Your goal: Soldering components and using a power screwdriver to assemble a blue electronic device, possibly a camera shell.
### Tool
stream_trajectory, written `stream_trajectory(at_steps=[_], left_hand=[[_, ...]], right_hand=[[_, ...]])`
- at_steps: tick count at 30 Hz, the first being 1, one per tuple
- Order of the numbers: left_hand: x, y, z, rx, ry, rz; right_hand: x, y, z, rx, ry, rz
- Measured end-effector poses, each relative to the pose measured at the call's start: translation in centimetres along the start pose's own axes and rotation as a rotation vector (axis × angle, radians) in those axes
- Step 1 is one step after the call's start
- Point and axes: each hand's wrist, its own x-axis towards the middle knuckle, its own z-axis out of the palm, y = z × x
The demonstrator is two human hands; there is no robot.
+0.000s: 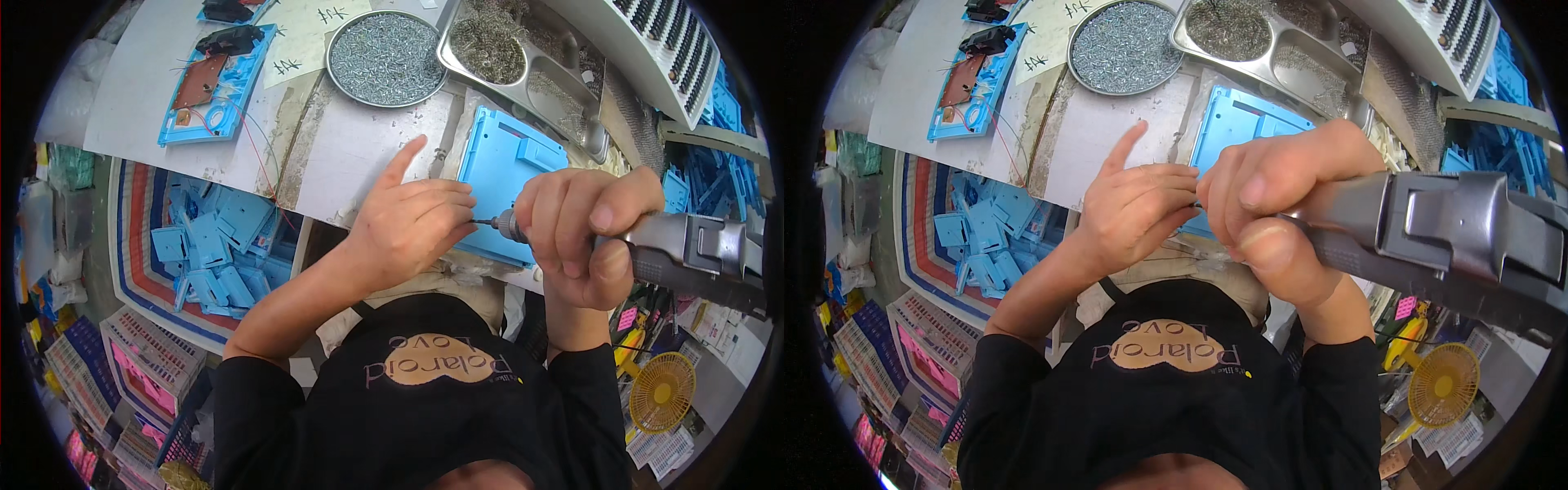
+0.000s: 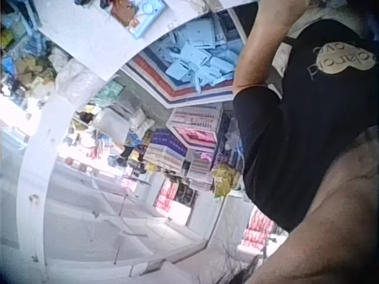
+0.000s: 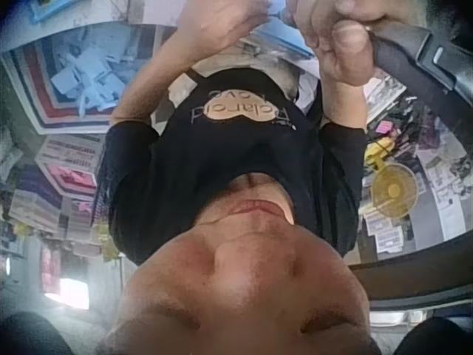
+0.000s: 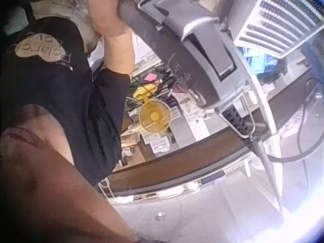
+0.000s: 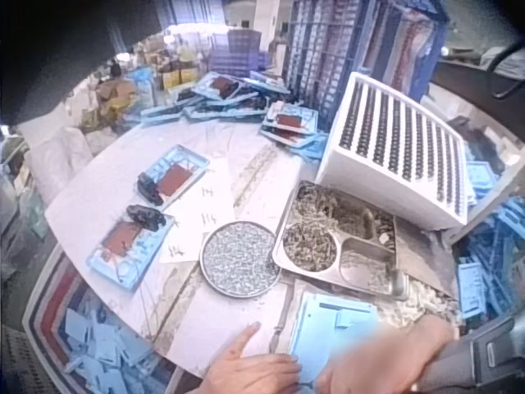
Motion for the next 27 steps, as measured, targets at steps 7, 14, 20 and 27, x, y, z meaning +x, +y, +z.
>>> stream_trajectory(at_steps=[7, 14, 20, 27], left_hand=[[-1.1, -2.1, -2.6, 0.153, 0.13, -0.207], [-1.2, -0.7, -1.4, 0.161, 0.048, -0.164], [-1.2, 0.3, -0.4, 0.103, 0.023, -0.154], [-1.1, 0.9, -0.3, 0.045, 0.009, -0.184]], right_hand=[[-0.6, 2.4, 1.3, -0.197, 0.149, 0.058], [-1.5, 3.1, 0.7, -0.608, -0.097, 0.113], [-0.2, 2.0, 1.3, -0.255, 0.012, 0.01], [-0.1, 0.5, 2.8, -0.165, 0.065, 0.011]])
